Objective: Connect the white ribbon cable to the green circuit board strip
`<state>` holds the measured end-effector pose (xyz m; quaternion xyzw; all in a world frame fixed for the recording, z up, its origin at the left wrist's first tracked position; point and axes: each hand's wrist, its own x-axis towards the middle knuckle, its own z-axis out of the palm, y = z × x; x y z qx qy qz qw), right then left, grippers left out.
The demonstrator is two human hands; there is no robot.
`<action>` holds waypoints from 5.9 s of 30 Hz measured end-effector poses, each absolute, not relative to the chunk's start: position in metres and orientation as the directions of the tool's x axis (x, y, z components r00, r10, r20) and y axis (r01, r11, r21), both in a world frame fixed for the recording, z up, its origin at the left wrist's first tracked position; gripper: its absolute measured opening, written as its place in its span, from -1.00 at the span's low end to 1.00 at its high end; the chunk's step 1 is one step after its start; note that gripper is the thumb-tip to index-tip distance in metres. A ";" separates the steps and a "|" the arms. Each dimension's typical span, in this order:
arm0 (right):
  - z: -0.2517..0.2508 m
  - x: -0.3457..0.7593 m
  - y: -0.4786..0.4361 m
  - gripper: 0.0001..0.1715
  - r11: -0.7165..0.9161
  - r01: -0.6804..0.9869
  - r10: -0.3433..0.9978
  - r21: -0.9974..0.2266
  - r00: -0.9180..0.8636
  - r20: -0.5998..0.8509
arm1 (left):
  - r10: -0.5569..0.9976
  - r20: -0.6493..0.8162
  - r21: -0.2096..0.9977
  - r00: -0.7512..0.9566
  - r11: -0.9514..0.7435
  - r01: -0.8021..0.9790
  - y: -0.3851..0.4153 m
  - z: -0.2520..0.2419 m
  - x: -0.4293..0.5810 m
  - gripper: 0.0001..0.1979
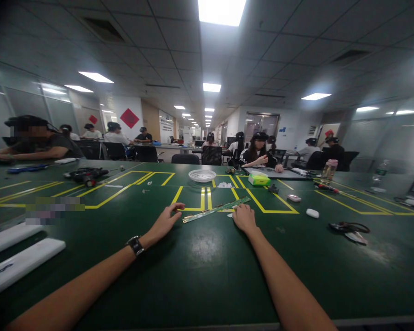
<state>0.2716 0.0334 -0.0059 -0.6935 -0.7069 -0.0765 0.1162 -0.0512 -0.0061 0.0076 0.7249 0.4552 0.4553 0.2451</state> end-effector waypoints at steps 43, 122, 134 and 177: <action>0.008 0.183 -0.018 -0.32 0.148 0.985 0.959 -0.085 -0.122 0.257 | 0.498 0.297 0.467 0.815 -0.820 0.331 -0.072 0.023 -0.018 -0.69; 0.012 0.174 -0.016 -0.63 0.211 0.376 0.916 -0.902 -0.398 0.049 | 0.957 0.266 0.957 0.118 -0.277 0.086 -0.027 -0.003 -0.026 -0.72; 0.009 0.158 -0.026 -0.50 0.092 0.149 0.908 -0.985 -0.419 0.021 | 0.943 0.298 0.952 0.149 -0.305 0.024 -0.025 -0.005 -0.026 -0.66; 0.005 0.147 -0.033 -0.47 0.100 -0.041 0.907 -0.994 -0.407 0.108 | 0.933 0.222 0.974 0.283 -0.225 -0.022 -0.032 -0.002 -0.022 -0.61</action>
